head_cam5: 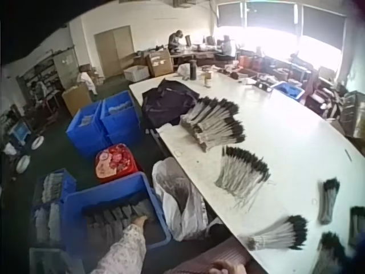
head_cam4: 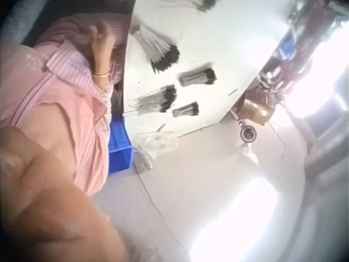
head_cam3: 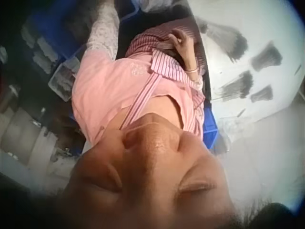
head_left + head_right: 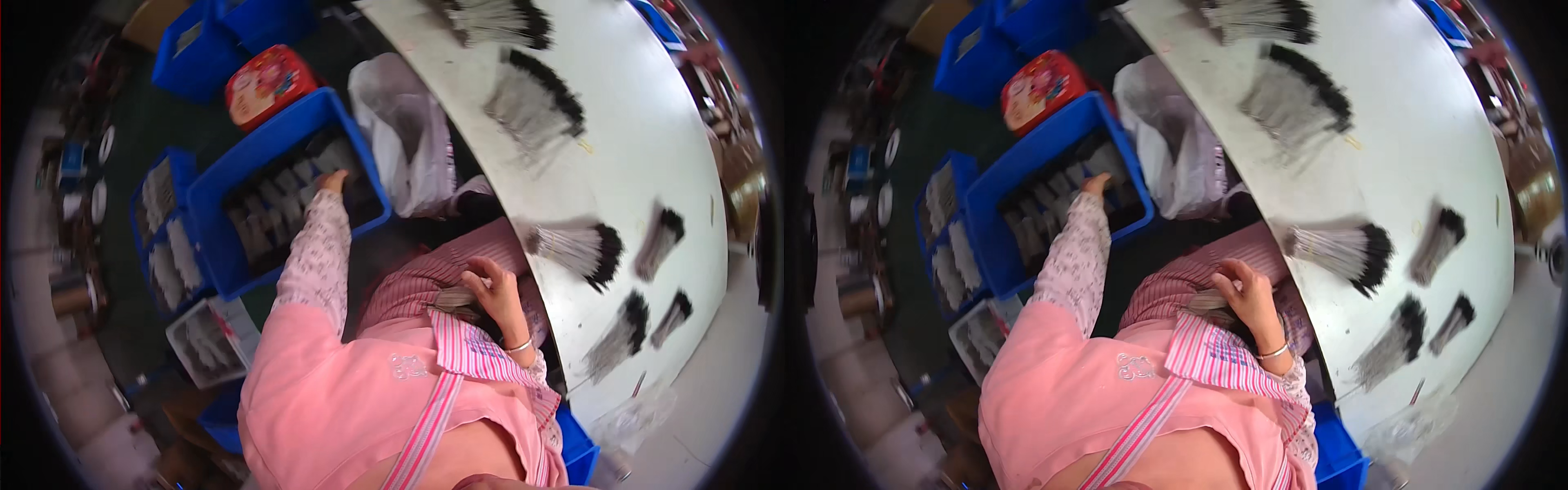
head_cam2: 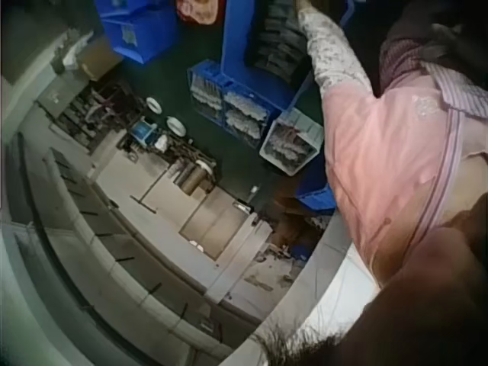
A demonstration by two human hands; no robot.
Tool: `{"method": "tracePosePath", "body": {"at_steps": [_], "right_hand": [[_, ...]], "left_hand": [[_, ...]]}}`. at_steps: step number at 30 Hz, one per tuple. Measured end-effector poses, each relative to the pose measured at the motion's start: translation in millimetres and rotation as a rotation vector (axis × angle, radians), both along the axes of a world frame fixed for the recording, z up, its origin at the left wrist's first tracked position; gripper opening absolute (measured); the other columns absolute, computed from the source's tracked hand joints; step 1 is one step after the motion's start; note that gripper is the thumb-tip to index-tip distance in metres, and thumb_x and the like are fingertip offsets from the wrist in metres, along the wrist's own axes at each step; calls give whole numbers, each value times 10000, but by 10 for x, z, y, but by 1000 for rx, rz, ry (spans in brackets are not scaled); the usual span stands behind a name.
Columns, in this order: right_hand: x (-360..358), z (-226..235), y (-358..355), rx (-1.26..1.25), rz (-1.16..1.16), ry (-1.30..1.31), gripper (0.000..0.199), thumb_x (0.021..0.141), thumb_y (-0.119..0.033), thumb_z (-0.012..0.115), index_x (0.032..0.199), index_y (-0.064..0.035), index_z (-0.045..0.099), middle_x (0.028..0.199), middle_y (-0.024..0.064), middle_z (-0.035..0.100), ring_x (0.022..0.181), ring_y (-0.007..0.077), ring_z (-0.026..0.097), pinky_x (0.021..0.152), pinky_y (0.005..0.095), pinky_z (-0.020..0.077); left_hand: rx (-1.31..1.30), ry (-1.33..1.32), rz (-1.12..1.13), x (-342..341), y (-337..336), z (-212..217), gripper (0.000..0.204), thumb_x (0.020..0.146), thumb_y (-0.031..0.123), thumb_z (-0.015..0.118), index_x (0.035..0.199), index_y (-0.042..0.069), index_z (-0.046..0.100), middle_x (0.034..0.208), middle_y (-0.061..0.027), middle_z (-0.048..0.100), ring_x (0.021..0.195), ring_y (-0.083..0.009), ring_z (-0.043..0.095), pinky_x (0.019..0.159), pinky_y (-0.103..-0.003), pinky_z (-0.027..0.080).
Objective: The person gathers bundles of wire brushes from a table and a blue bin, aligns them by hand, and secures them with rubber bands. The person repeatedly picks up loose bundles, arranges them into neat stacks, and ties them together before placing the finished bundles back into the bin or on the table.
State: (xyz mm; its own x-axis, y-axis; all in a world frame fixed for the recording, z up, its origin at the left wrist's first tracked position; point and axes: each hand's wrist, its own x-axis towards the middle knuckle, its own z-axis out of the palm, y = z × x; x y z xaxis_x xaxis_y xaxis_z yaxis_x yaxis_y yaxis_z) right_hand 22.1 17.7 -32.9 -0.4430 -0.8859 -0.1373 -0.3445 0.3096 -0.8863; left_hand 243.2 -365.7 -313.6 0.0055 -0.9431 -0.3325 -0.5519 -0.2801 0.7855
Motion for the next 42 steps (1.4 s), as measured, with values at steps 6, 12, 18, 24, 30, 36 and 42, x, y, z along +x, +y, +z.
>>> {"method": "tracePosePath", "body": {"at_steps": [6,12,18,24,30,36,42], "right_hand": [[-92,-18,185,-56,-103,50,275,794,-198,675,980,-1,627,876,171,655,767,307,648,662,357,514],[-518,528,541,-310,-294,277,188,788,-122,689,937,-20,634,844,127,648,733,246,625,673,324,505],[-2187,656,1410,-107,-1182,1109,475,698,-226,766,1046,6,541,1033,178,579,941,348,555,809,398,457],[-3080,271,1829,578,-1274,478,667,668,-447,756,1101,12,539,1103,178,584,1062,370,547,871,438,471],[-3112,11,1962,583,-1213,420,557,726,-433,676,1062,2,587,1120,197,575,1078,374,524,888,446,457],[-2712,42,1778,52,-1529,614,473,752,-415,651,993,-8,642,1061,186,613,1049,346,526,883,412,426],[-1931,123,1555,-667,-1598,156,280,816,-235,672,891,35,660,713,44,646,615,92,543,608,226,446]], "left_hand": [[-301,340,154,-1011,169,1225,482,695,132,724,1097,-64,544,1052,-146,595,942,-235,567,857,-326,448],[-203,712,-211,-1912,644,2874,322,835,125,630,1130,71,514,1034,-6,557,915,-118,539,802,-273,411],[28,924,-489,-2599,1561,3365,259,871,87,589,1121,86,521,1011,-25,591,876,-118,571,751,-245,465],[265,954,-644,-2803,2447,3382,293,845,64,606,1123,30,520,972,-56,592,789,-136,584,711,-260,487],[108,710,-937,-2684,2796,3391,364,820,75,626,1153,-10,508,997,-73,591,853,-146,580,749,-258,473],[-1026,-30,-1533,-2791,3492,3381,799,633,249,796,1303,56,406,1224,-149,462,1068,-301,482,866,-398,430],[-1165,-245,-1530,-3052,3632,2905,766,628,296,777,1256,57,409,1222,-143,458,1054,-326,481,860,-404,433]]}}
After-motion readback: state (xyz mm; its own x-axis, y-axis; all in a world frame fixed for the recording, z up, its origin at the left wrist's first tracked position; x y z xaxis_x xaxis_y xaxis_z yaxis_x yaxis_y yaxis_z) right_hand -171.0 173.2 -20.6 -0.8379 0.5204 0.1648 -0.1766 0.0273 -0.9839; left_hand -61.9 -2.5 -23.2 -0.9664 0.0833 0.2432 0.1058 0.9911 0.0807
